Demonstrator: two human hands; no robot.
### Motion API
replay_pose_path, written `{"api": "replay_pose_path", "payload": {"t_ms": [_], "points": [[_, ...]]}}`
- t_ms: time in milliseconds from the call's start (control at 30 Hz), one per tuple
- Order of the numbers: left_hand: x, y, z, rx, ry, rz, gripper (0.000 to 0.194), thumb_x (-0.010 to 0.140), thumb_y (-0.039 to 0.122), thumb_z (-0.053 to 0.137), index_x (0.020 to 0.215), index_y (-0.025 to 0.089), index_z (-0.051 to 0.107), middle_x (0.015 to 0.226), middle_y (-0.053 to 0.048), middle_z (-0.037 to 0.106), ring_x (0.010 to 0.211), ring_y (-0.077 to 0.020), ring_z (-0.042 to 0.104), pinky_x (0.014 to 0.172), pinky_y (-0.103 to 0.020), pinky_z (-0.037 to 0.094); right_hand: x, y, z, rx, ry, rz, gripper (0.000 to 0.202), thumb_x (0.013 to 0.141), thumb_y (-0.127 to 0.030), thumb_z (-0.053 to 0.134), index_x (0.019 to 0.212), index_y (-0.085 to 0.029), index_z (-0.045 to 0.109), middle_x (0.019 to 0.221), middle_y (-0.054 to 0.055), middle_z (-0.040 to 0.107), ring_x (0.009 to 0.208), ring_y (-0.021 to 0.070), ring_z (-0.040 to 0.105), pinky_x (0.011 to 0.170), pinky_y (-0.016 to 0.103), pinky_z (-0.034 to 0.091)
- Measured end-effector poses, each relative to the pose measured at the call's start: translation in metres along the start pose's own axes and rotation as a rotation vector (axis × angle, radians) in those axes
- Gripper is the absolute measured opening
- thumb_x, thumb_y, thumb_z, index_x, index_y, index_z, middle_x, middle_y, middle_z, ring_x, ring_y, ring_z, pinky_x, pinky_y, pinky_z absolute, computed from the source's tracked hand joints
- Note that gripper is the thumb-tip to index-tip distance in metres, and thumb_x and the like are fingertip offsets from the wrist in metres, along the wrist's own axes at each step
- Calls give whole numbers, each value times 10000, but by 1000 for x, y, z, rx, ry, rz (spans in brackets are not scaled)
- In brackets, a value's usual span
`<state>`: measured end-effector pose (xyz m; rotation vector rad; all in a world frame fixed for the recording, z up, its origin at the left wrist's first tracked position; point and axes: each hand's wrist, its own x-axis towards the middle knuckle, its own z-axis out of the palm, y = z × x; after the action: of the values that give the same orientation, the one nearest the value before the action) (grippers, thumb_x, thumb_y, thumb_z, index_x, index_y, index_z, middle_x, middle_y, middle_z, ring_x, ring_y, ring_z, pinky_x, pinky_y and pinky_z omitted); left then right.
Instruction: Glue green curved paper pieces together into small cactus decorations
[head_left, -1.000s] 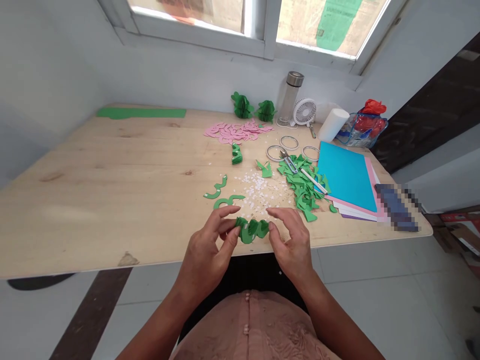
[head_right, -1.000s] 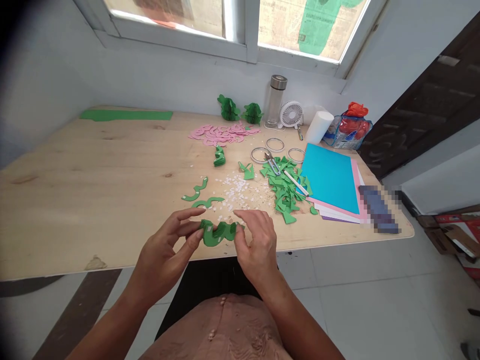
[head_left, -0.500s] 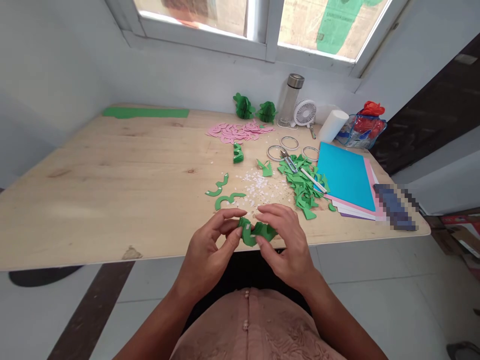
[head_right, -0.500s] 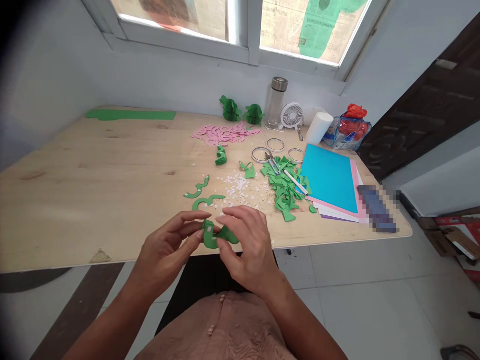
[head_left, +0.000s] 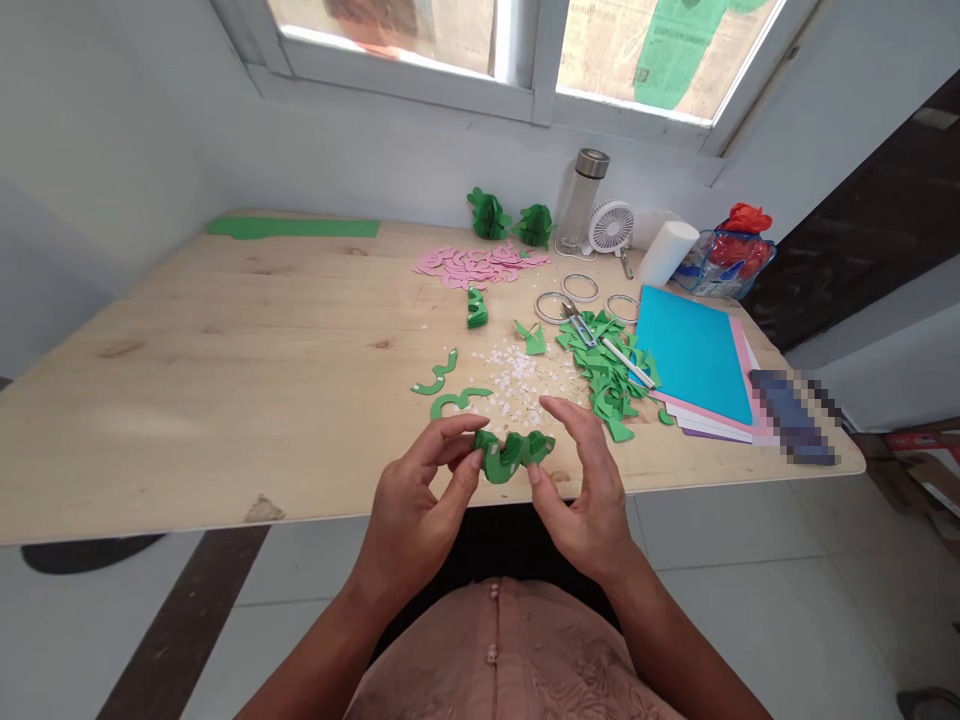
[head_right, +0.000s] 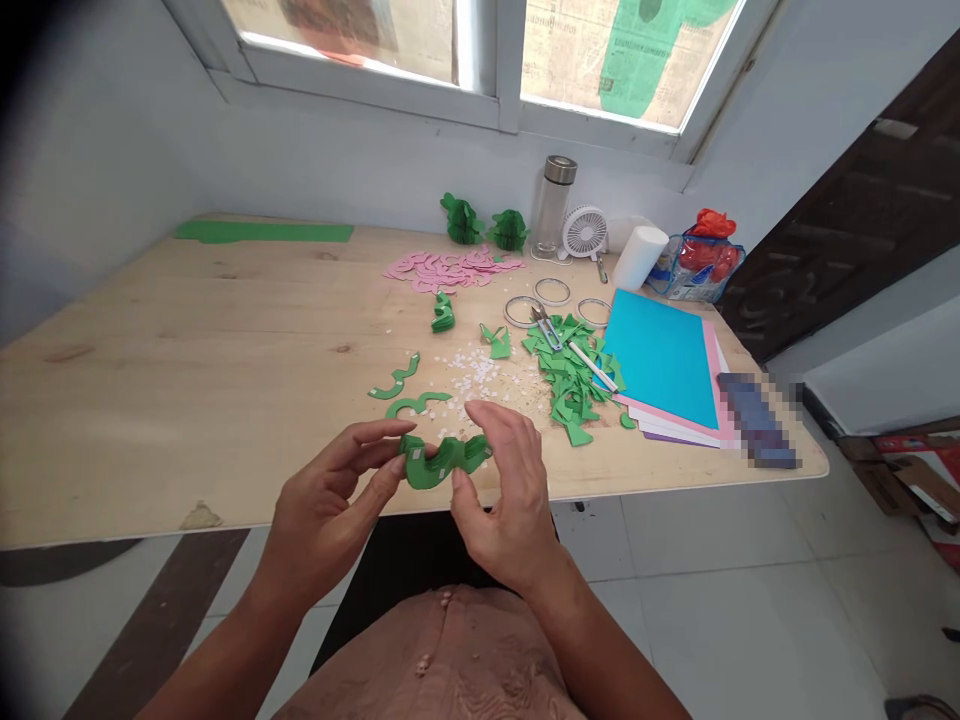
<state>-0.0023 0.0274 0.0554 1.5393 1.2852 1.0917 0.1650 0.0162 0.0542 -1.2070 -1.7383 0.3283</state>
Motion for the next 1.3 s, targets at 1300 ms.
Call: {"api": "replay_pose_path", "payload": {"t_ms": [1300], "points": [[-6,4,2,-233,-109,-88,189,849,272,584,1024,201,602,929,-53,698,893,-207,682,788,-322,548,-2,1,11,-39,-84,-77,169,859,-213,570,1009,-235,643,900,40,719,1007,238,614,909,443,439]]}}
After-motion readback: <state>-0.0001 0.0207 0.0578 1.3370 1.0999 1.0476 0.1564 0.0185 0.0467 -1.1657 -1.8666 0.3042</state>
